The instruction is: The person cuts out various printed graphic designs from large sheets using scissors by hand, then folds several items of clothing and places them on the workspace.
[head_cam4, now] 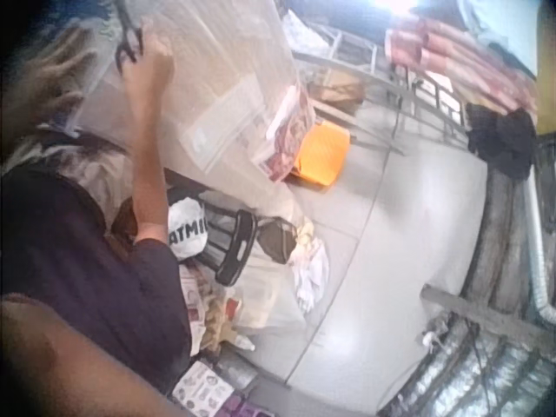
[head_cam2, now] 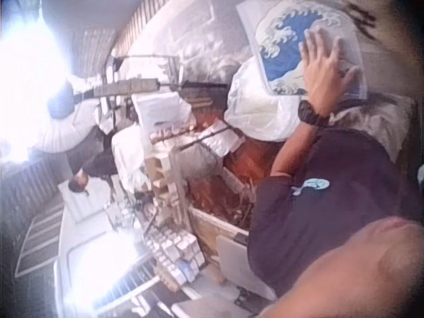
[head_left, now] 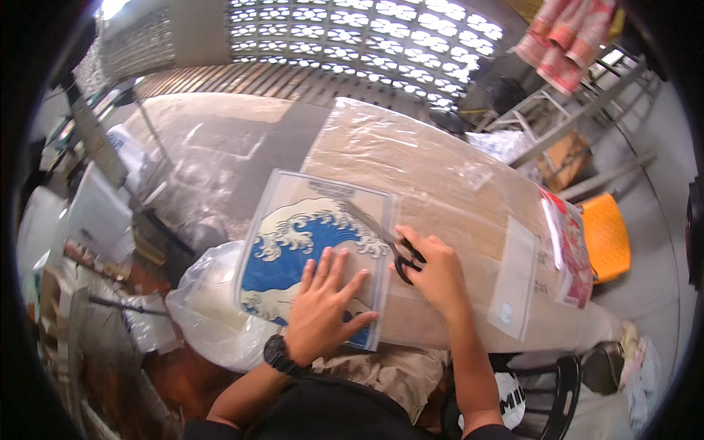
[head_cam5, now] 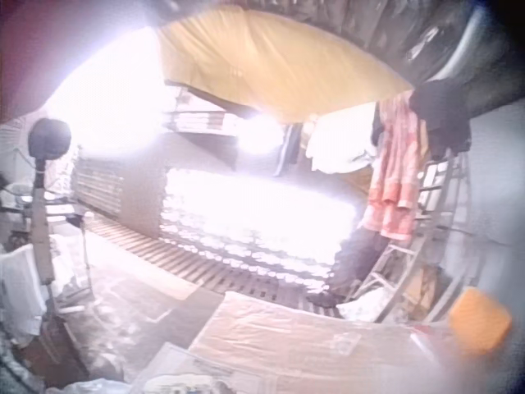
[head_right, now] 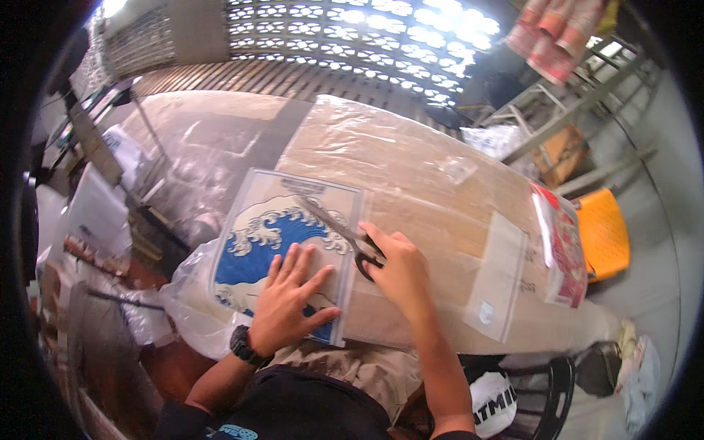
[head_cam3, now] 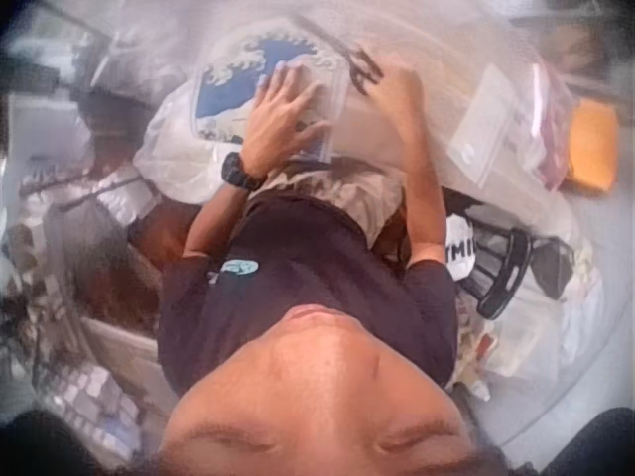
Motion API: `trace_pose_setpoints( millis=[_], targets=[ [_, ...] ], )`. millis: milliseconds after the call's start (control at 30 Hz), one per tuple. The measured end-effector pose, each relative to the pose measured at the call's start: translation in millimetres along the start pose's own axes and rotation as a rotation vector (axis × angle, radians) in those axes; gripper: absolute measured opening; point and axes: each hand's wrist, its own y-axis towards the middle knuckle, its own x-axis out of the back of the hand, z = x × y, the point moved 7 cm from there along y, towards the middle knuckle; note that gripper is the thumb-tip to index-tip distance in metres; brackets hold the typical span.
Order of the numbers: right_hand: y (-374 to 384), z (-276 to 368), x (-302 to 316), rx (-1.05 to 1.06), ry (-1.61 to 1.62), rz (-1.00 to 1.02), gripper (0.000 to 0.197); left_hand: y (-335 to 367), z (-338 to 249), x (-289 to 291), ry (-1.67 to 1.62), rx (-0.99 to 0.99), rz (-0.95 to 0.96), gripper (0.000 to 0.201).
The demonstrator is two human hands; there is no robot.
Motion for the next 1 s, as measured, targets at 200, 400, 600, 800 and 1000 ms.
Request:
trace_pose_setpoints(
  millis=[200, 400, 600, 800, 1000],
  targets=[
    [-32, 5, 0, 0.028, 0.013, 0.122, 0.050, 2, -5, 2, -0.012, -0.041, -0.016, 0.066],
    [-77, 1, 27, -0.023, 0.003, -0.092, 0.031, 5, -9, 0, 0.035, -0.045, 0.027, 0.066],
    [-155, -49, 54, -0.301, 0.394, -0.449, 0.036, 8, -13, 3, 0.066, -0.045, 0.065, 0.068],
    [-191, -69, 56, -0.428, 0.591, -0.557, 0.038, 46, -23, -13, 0.028, -0.194, 0.147, 0.066],
    [-190, -47, 55, -0.487, 0.805, -0.618, 0.038, 55, -73, 2, -0.231, -0.397, 0.070, 0.066]
  ],
)
